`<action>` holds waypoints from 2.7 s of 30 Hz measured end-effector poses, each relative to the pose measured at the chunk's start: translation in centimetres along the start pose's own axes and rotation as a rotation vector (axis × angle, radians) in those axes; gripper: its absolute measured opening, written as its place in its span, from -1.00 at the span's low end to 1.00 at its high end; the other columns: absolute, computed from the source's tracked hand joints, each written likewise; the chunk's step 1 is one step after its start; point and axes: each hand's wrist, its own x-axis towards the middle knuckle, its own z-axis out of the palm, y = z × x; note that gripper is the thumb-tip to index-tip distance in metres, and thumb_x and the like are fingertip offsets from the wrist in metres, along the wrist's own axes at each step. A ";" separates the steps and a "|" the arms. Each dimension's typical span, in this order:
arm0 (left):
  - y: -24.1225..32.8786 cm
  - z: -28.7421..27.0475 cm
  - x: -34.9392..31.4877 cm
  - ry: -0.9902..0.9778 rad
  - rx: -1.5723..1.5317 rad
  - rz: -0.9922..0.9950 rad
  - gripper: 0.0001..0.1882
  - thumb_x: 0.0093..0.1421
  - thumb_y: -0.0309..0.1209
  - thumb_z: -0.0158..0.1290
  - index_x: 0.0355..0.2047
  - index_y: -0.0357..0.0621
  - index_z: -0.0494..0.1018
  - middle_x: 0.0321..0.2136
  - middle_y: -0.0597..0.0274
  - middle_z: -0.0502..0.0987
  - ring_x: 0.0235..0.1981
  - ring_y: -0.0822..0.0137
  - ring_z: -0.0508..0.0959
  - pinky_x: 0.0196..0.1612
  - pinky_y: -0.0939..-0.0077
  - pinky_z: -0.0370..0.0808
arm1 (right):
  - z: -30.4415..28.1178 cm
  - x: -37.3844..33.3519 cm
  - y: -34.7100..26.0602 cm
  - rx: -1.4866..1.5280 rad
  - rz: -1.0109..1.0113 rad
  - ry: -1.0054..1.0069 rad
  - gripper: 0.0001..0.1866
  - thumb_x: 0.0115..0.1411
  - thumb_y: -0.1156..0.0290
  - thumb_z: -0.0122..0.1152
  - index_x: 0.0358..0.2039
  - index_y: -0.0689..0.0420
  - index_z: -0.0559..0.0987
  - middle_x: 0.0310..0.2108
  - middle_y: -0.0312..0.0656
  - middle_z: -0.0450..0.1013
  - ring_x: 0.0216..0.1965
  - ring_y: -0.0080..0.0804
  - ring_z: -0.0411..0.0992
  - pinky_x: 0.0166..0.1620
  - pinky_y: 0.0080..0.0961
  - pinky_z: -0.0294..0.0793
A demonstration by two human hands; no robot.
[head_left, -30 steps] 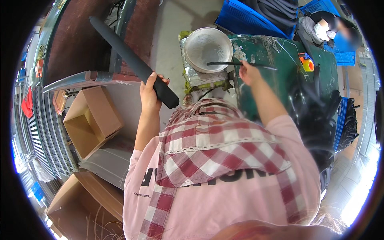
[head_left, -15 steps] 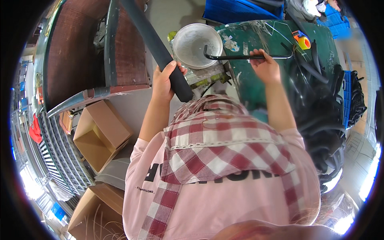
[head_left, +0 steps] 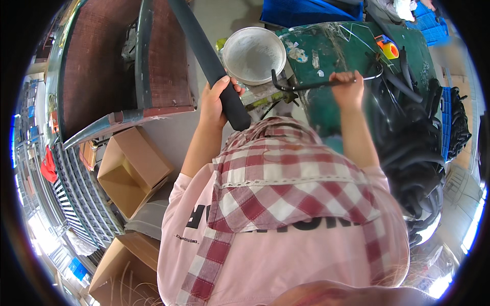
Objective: The person repeatedly picks up black flexible tubes and inserts one end into a white container on the table, then places the tube aside. The person handles the tubes one at a time in a repetitive manner.
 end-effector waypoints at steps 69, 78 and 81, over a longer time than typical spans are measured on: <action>5.0 1.0 2.6 -0.098 -0.136 0.316 -0.59 0.09 -0.55 -0.01 -0.05 -0.16 0.17 -0.40 0.13 0.38 -0.38 0.32 0.42 -0.18 0.27 0.46 | 8.5 -5.4 -11.8 -0.077 -0.200 -0.695 -0.31 0.18 -0.39 -0.34 -0.73 -0.01 0.11 -0.80 -0.44 -0.07 -0.74 -0.58 -0.09 -0.63 -0.61 -0.07; 5.2 6.9 7.4 -0.227 -0.325 0.236 -0.77 0.20 -0.38 0.07 -0.22 -0.15 0.28 -0.41 0.14 0.40 -0.39 0.30 0.45 -0.12 0.22 0.46 | 9.3 -13.1 -11.0 -0.084 -0.160 -0.859 -0.38 0.24 -0.27 -0.25 -0.65 0.03 0.20 -0.78 -0.44 0.01 -0.73 -0.61 -0.07 -0.59 -0.62 0.01; 4.1 9.0 7.6 -0.247 -0.272 0.172 -0.77 0.20 -0.39 0.06 -0.20 -0.14 0.28 -0.40 0.14 0.40 -0.39 0.30 0.46 -0.13 0.21 0.47 | 8.6 -13.2 -10.8 -0.090 -0.224 -0.791 -0.38 0.23 -0.26 -0.22 -0.66 0.03 0.20 -0.78 -0.43 0.00 -0.73 -0.61 -0.07 -0.59 -0.62 0.00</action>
